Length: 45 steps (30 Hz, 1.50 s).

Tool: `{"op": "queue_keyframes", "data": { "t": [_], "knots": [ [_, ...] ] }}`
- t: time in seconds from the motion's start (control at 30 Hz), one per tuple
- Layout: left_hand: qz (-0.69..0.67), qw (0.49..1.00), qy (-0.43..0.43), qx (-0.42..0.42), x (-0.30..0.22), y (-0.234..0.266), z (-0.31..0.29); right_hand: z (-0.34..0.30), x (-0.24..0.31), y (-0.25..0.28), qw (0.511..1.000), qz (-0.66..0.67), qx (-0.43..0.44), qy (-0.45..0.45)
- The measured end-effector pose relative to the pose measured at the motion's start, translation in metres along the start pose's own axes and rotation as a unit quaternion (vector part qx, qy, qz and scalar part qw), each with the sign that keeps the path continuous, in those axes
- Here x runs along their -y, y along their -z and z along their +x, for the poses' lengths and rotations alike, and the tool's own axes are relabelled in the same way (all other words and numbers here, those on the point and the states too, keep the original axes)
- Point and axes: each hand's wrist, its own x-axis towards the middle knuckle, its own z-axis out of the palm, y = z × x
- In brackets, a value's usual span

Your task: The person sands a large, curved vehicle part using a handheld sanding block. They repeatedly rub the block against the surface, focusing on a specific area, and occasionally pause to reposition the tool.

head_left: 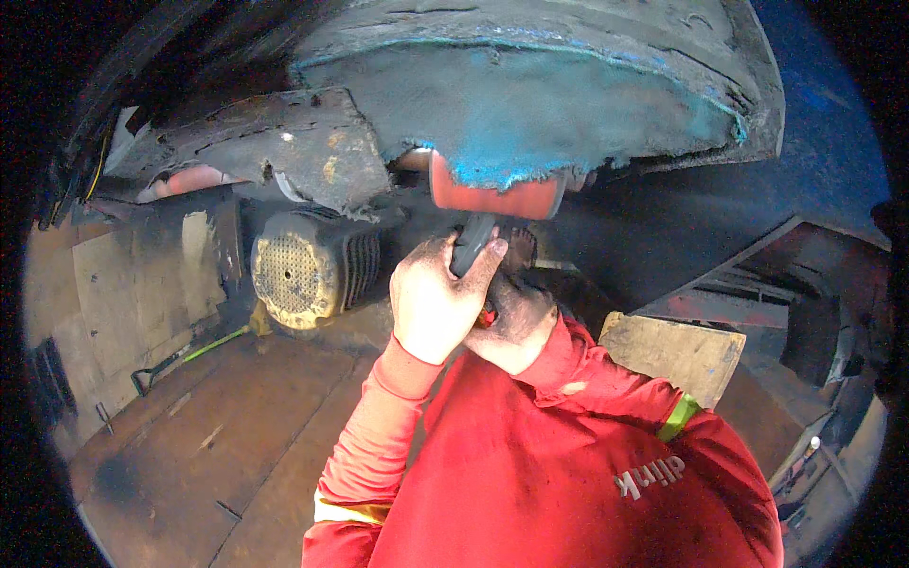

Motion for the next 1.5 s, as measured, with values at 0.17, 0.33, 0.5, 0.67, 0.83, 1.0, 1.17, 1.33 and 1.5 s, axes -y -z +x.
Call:
{"op": "queue_keyframes", "data": {
  "t": [0.17, 0.33, 0.5, 0.67, 0.83, 1.0, 1.17, 1.33, 1.5],
  "knots": [
    [-0.029, 0.993, 0.094, 0.066, 0.003, -0.02, 0.022, 0.022, 0.006, 0.031, 0.992, -0.016, 0.077, -0.103],
    [-0.214, 0.971, 0.104, 0.029, -0.004, -0.017, -0.008, 0.003, -0.004, 0.014, 0.964, -0.252, -0.073, 0.052],
    [-0.254, 0.964, 0.064, 0.031, -0.008, 0.0, -0.029, -0.01, -0.024, -0.012, 0.916, -0.357, -0.115, 0.142],
    [-0.104, 0.993, 0.055, 0.011, -0.016, 0.005, -0.021, -0.003, -0.032, -0.02, 0.925, -0.291, -0.158, 0.189],
    [-0.033, 0.999, 0.0, 0.002, -0.016, 0.006, -0.015, -0.005, -0.029, -0.025, 0.955, -0.193, -0.142, 0.174],
    [0.032, 0.999, 0.007, 0.037, -0.009, -0.004, -0.005, -0.002, -0.034, -0.02, 0.978, -0.143, -0.085, 0.123],
    [0.026, 0.999, 0.011, 0.021, -0.007, -0.009, -0.011, -0.002, -0.039, -0.016, 0.969, -0.196, -0.076, 0.128],
    [0.024, 0.999, 0.033, -0.005, -0.017, -0.006, -0.02, -0.002, -0.044, -0.019, 0.955, -0.215, -0.13, 0.16],
    [-0.018, 0.996, 0.007, -0.081, -0.026, -0.005, -0.024, -0.004, -0.043, -0.018, 0.942, -0.225, -0.138, 0.206]
  ]
}}
